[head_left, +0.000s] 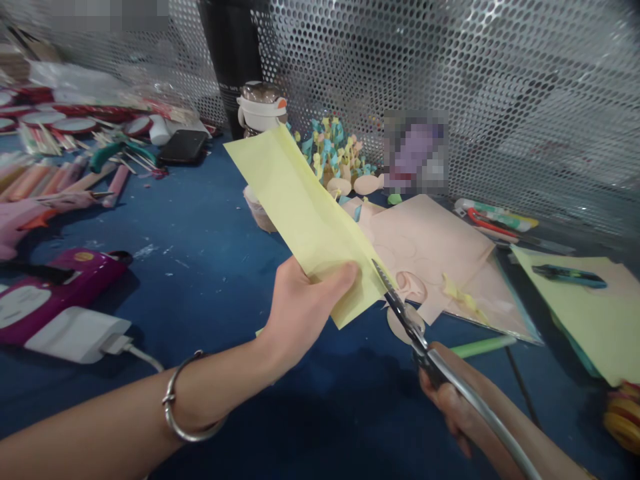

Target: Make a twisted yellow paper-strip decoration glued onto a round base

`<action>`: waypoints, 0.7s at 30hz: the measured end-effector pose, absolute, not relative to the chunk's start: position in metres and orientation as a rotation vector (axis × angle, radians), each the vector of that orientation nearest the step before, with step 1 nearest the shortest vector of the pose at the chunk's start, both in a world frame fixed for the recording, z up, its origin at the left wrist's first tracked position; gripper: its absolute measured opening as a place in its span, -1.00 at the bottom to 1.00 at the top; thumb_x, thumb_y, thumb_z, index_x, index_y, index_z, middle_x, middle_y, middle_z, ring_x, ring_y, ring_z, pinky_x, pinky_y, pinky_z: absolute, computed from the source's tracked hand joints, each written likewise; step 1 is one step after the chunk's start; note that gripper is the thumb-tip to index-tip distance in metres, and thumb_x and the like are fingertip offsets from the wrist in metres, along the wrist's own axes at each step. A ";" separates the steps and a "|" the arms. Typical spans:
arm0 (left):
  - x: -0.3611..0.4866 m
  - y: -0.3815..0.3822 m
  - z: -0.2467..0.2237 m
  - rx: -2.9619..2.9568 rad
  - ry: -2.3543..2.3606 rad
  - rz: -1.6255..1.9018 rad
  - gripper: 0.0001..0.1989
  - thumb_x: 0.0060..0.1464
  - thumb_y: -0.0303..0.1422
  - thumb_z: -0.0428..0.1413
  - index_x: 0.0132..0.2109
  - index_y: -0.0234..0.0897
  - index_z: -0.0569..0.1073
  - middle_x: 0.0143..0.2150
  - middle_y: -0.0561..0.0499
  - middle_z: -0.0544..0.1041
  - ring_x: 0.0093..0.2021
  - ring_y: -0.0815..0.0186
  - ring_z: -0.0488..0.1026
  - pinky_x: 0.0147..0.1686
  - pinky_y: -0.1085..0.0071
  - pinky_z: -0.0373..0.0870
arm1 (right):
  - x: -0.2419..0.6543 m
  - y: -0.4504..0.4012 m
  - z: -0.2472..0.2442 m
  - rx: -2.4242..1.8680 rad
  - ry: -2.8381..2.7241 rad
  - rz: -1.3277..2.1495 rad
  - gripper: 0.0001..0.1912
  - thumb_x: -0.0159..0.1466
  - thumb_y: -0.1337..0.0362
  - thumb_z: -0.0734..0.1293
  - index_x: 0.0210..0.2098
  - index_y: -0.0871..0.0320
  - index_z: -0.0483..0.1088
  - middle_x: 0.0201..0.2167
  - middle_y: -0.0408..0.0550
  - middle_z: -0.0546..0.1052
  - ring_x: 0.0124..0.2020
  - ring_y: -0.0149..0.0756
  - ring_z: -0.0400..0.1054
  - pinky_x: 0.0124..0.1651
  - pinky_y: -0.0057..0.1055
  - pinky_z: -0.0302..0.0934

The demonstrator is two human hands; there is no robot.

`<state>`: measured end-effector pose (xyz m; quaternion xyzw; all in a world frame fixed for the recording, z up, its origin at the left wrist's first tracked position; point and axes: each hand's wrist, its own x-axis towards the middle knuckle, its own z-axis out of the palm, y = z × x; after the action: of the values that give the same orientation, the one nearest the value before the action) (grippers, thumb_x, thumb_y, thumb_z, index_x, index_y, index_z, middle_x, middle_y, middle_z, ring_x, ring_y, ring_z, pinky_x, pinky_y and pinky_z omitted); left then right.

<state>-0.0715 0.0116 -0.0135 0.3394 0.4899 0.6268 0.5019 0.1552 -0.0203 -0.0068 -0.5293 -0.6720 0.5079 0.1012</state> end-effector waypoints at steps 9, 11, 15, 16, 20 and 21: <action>-0.071 0.011 -0.015 0.809 1.192 1.524 -0.83 -0.03 -0.37 0.22 -0.23 -0.27 0.53 -0.27 0.02 0.60 -0.29 0.25 0.55 -0.39 0.48 0.51 | 0.153 -0.017 -0.011 -1.539 -2.044 1.560 -0.60 0.28 -0.11 0.07 -0.37 0.10 0.18 -0.55 -0.20 0.19 -0.63 -0.49 0.04 -0.66 -0.56 0.07; -0.071 0.012 -0.014 0.807 1.197 1.521 -0.84 -0.02 -0.37 0.21 -0.22 -0.28 0.53 -0.28 0.02 0.60 -0.30 0.25 0.55 -0.39 0.46 0.52 | 0.156 -0.017 -0.013 -1.528 -2.079 1.593 -0.61 0.29 -0.10 0.07 -0.35 0.10 0.16 -0.54 -0.22 0.17 -0.63 -0.51 0.01 -0.66 -0.57 0.05; -0.071 0.012 -0.014 0.805 1.200 1.519 -0.83 -0.02 -0.38 0.21 -0.21 -0.28 0.53 -0.27 0.00 0.60 -0.28 0.23 0.55 -0.38 0.45 0.51 | 0.160 -0.017 -0.017 -1.526 -2.104 1.633 -0.65 0.30 -0.06 0.08 -0.29 0.09 0.16 -0.53 -0.22 0.15 -0.62 -0.50 -0.02 -0.63 -0.57 0.02; -0.071 0.012 -0.014 0.804 1.198 1.519 -0.83 -0.02 -0.37 0.21 -0.21 -0.28 0.53 -0.26 0.00 0.60 -0.28 0.23 0.55 -0.38 0.45 0.51 | 0.160 -0.017 -0.017 -1.538 -2.098 1.635 -0.65 0.30 -0.07 0.08 -0.29 0.10 0.16 -0.54 -0.23 0.15 -0.61 -0.50 -0.02 -0.63 -0.56 0.02; -0.071 0.011 -0.015 0.802 1.200 1.521 -0.82 -0.03 -0.37 0.21 -0.22 -0.29 0.53 -0.27 -0.01 0.60 -0.28 0.22 0.55 -0.38 0.44 0.51 | 0.155 -0.016 -0.011 -1.576 -2.096 1.591 -0.58 0.26 -0.14 0.08 -0.38 0.10 0.13 -0.57 -0.22 0.16 -0.64 -0.51 -0.01 -0.66 -0.55 0.02; -0.071 0.011 -0.015 0.802 1.203 1.519 -0.82 -0.03 -0.37 0.21 -0.22 -0.29 0.53 -0.27 -0.02 0.60 -0.28 0.22 0.55 -0.38 0.44 0.51 | 0.153 -0.015 -0.009 -1.589 -2.091 1.578 -0.57 0.25 -0.15 0.09 -0.40 0.10 0.12 -0.57 -0.22 0.17 -0.65 -0.51 0.01 -0.66 -0.54 0.03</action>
<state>-0.0714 0.0109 -0.0154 0.3316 0.4971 0.6278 0.4988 0.1531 -0.0151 -0.0093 -0.5183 -0.6820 0.5145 0.0387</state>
